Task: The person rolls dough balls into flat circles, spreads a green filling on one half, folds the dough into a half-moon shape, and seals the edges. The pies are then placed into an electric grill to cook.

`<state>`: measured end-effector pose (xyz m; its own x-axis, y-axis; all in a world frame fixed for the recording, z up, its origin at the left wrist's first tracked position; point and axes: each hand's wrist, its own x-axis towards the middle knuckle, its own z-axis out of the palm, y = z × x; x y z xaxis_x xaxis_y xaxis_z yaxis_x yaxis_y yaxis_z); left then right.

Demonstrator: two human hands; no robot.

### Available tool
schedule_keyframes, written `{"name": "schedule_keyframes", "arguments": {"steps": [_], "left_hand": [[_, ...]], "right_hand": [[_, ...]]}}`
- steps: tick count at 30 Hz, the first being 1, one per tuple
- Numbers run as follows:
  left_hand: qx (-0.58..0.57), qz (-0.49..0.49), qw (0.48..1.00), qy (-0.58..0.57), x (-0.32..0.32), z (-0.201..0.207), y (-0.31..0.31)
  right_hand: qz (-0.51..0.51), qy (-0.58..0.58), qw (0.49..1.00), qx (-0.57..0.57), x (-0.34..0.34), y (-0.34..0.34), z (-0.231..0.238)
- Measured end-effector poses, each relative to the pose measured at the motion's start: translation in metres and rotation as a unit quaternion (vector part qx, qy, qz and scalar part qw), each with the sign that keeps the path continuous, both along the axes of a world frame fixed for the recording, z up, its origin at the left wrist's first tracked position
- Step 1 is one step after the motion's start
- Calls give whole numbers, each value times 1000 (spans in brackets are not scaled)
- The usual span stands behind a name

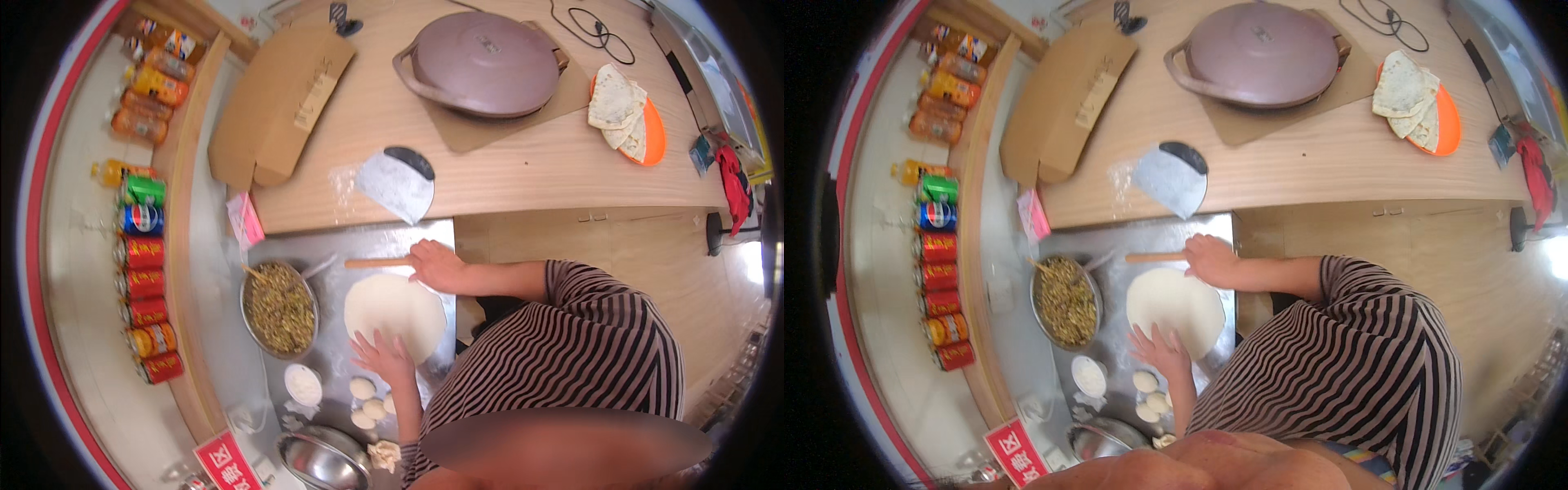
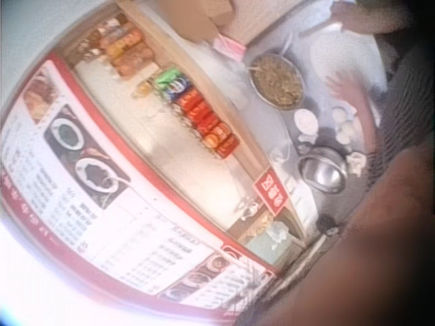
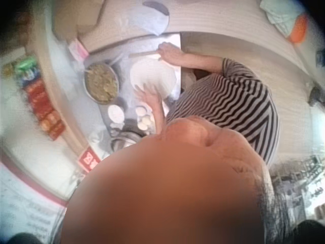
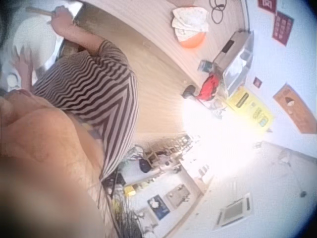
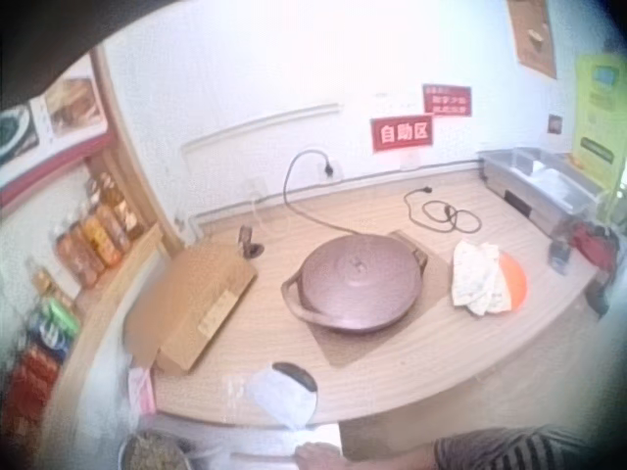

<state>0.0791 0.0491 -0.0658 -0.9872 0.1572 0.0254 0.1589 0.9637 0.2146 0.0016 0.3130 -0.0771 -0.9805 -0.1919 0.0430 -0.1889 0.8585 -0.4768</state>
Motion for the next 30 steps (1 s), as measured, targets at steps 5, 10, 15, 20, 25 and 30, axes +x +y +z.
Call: {"name": "schedule_keyframes", "arguments": {"steps": [5, 10, 15, 20, 25, 30], "left_hand": [[8, 26, 999, 43, 11, 14, -4], [52, 6, 996, 76, -4, 20, 12], [103, -90, 983, 120, -30, 31, 41], [141, -124, 973, 131, -46, 39, 52], [152, -142, 970, 129, -70, 49, 73], [152, -188, 965, 104, -128, 80, 139]], "right_hand": [[-132, 272, 949, 93, -58, 81, 93], [-270, 292, 898, 186, -160, 170, 138], [-262, 141, 904, 306, -187, 179, 147], [-293, 103, 929, 204, -191, 215, 233], [-393, 168, 896, 121, -158, 281, 344], [-387, 113, 911, 84, -113, 366, 413]]}}
